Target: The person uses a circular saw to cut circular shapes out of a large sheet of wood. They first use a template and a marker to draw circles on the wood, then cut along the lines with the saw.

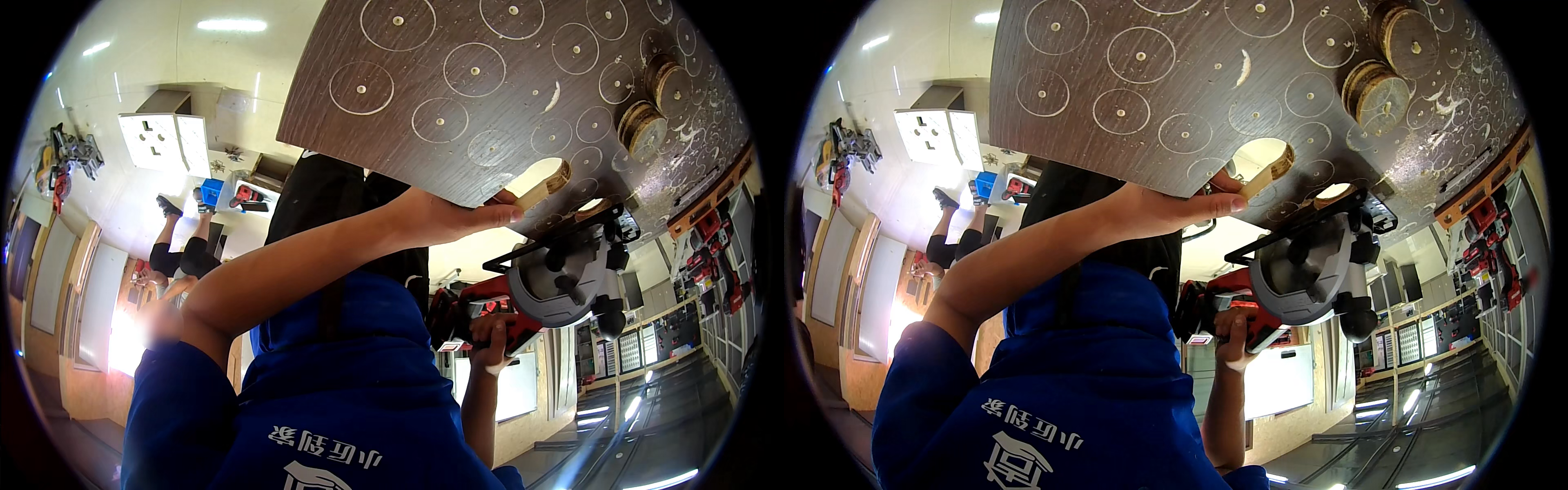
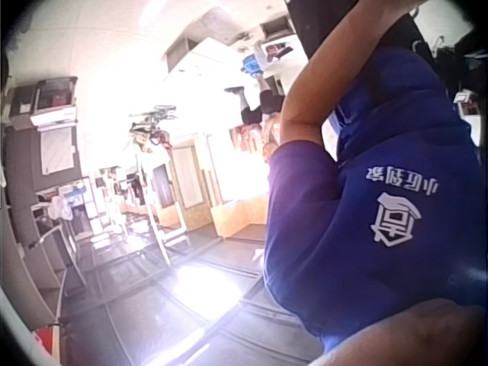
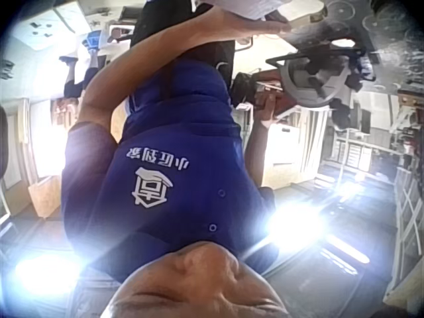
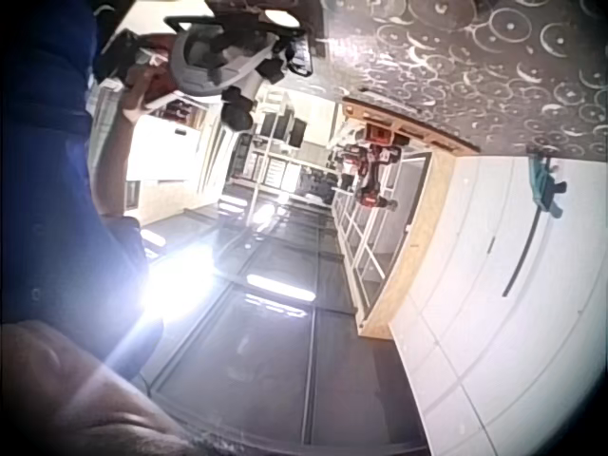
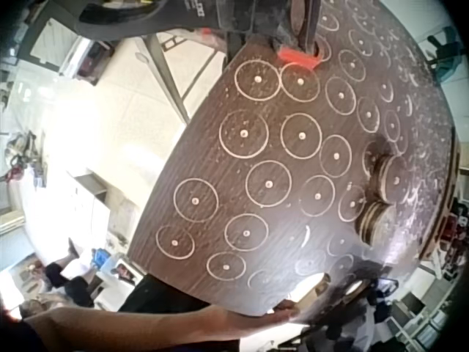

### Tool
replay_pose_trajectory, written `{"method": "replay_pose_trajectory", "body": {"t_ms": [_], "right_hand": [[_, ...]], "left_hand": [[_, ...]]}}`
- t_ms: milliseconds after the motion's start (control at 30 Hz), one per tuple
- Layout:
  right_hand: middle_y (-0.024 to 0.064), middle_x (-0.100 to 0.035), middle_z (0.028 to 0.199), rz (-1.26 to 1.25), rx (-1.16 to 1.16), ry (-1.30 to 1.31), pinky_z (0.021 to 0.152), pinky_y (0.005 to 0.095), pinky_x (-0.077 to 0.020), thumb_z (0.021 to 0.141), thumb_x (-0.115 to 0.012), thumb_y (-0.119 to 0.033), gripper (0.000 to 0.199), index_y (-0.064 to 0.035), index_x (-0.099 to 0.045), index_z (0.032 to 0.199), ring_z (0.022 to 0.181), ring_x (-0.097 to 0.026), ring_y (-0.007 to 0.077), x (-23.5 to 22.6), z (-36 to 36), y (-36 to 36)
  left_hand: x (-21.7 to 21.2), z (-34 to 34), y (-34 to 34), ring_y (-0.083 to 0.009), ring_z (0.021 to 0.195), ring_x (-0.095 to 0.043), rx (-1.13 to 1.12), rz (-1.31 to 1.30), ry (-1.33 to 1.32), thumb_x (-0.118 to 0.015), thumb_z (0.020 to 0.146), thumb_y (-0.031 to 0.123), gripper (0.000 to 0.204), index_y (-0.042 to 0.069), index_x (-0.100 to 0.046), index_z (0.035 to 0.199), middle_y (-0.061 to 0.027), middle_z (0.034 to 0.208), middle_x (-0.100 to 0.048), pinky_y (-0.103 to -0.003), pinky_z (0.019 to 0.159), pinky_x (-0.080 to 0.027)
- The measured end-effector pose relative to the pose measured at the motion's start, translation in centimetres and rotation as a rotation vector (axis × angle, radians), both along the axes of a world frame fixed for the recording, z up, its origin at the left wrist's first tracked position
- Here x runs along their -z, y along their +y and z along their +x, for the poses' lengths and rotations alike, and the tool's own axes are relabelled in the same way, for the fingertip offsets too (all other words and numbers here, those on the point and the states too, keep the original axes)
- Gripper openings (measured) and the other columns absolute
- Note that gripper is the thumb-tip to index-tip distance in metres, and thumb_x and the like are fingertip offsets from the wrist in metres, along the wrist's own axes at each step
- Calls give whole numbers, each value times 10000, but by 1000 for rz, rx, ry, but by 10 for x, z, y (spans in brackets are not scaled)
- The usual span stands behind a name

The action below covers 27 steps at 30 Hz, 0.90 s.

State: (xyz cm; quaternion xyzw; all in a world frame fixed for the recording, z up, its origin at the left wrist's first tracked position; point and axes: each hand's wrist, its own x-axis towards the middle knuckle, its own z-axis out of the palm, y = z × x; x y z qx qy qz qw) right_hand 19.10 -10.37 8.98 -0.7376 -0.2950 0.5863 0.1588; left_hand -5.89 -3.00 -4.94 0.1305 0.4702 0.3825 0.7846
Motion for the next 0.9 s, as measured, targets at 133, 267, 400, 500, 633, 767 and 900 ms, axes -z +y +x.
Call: {"method": "replay_pose_trajectory", "body": {"t_ms": [133,267,400,500,633,767,900], "right_hand": [[-3,-358,579,7,11,14,545,303,-389,923,-529,-159,120,-83,-462,859,510,-391,129,-2,-8,5],[-5,-354,583,10,13,34,569,308,-395,927,-533,-159,97,-78,-479,926,515,-381,128,-1,-3,1],[-2,-360,579,3,14,68,572,309,-401,920,-534,-149,102,-68,-505,975,515,-384,129,0,5,0],[33,-437,588,41,22,31,531,291,-392,908,-521,-102,102,-24,-511,973,510,-414,127,0,1,1],[50,-474,590,109,-10,26,520,279,-393,896,-506,-70,135,25,-511,991,509,-427,122,3,-9,5],[45,-487,592,114,0,-12,527,273,-395,895,-524,-73,162,35,-515,1015,509,-440,116,6,-10,2],[49,-514,615,96,3,-13,520,257,-396,886,-558,-60,170,22,-525,1030,521,-477,117,4,1,0]], "left_hand": [[-1,-2,1,-150,816,-685,51,-28,-5,-728,885,367,331,75,-749,1039,-69,904,-737,-273,701,-548],[-3,-4,3,-150,816,-682,72,-37,-1,-727,886,366,332,76,-746,1045,-68,913,-737,-271,707,-546],[-3,-4,4,-148,819,-680,48,-48,-25,-734,884,347,328,58,-742,1039,-74,922,-737,-267,713,-542],[-5,-5,5,-146,822,-679,30,-59,-31,-745,876,332,329,43,-738,1033,-79,923,-736,-265,714,-541],[-3,-1,4,-142,818,-681,2,-28,5,-764,863,300,323,22,-731,1025,-86,919,-735,-263,719,-543],[-5,2,5,-128,812,-680,-11,-29,14,-771,861,265,309,4,-722,1020,-88,925,-735,-258,723,-542],[-3,2,4,-97,774,-649,-8,-45,39,-767,865,231,261,15,-723,1004,-59,891,-705,-242,688,-515]]}}
